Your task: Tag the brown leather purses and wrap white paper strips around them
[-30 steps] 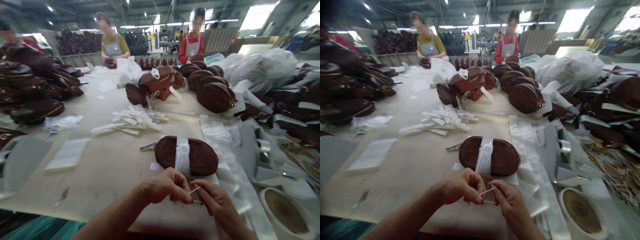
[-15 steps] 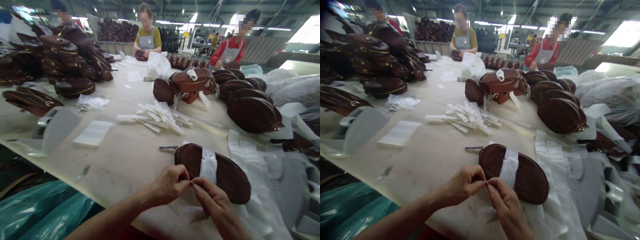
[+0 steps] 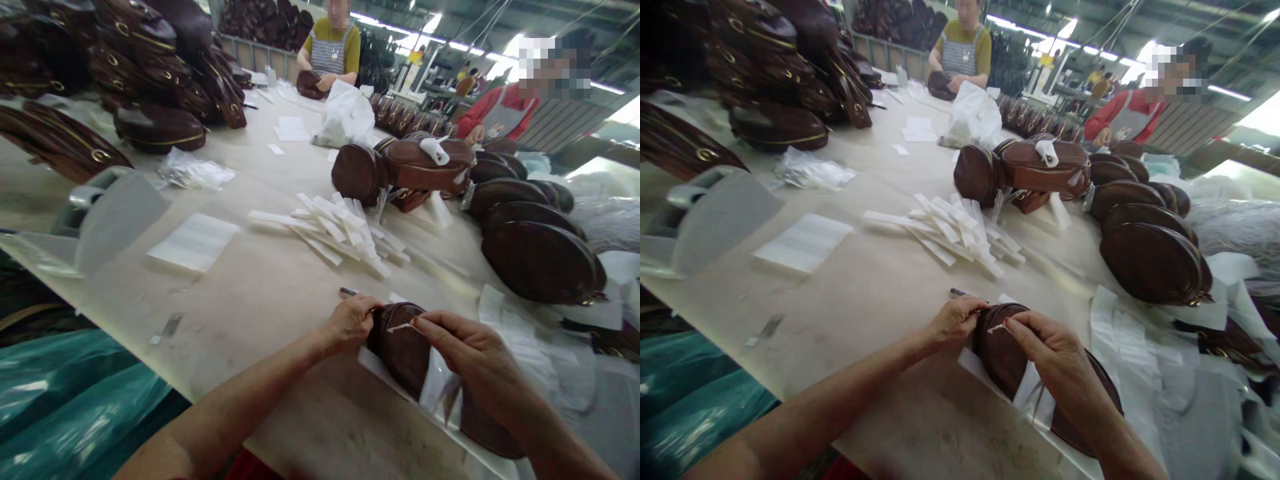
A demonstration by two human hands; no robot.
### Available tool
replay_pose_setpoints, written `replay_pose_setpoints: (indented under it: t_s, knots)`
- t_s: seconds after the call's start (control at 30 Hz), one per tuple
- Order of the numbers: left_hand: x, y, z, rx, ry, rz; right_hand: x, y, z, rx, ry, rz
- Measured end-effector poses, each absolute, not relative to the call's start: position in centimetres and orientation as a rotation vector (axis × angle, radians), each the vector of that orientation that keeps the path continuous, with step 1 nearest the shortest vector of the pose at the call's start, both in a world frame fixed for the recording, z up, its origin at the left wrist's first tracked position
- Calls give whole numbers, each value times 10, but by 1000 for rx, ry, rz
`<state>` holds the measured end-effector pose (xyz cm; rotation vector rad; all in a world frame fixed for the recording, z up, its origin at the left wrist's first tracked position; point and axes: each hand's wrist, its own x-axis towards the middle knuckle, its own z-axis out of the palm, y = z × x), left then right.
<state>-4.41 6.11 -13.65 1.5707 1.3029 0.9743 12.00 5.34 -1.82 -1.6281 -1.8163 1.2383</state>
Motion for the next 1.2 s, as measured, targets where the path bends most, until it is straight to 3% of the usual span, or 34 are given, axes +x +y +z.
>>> replay_pose_setpoints:
  t_s: [0.8,1.2]
  knots:
    - [-40,71,-147,1346,1326,987,90,107,-44,-1751,-1831,1287]
    - [-48,70,-140,1334,1266,951,91,120,-59,-1724,-2421,763]
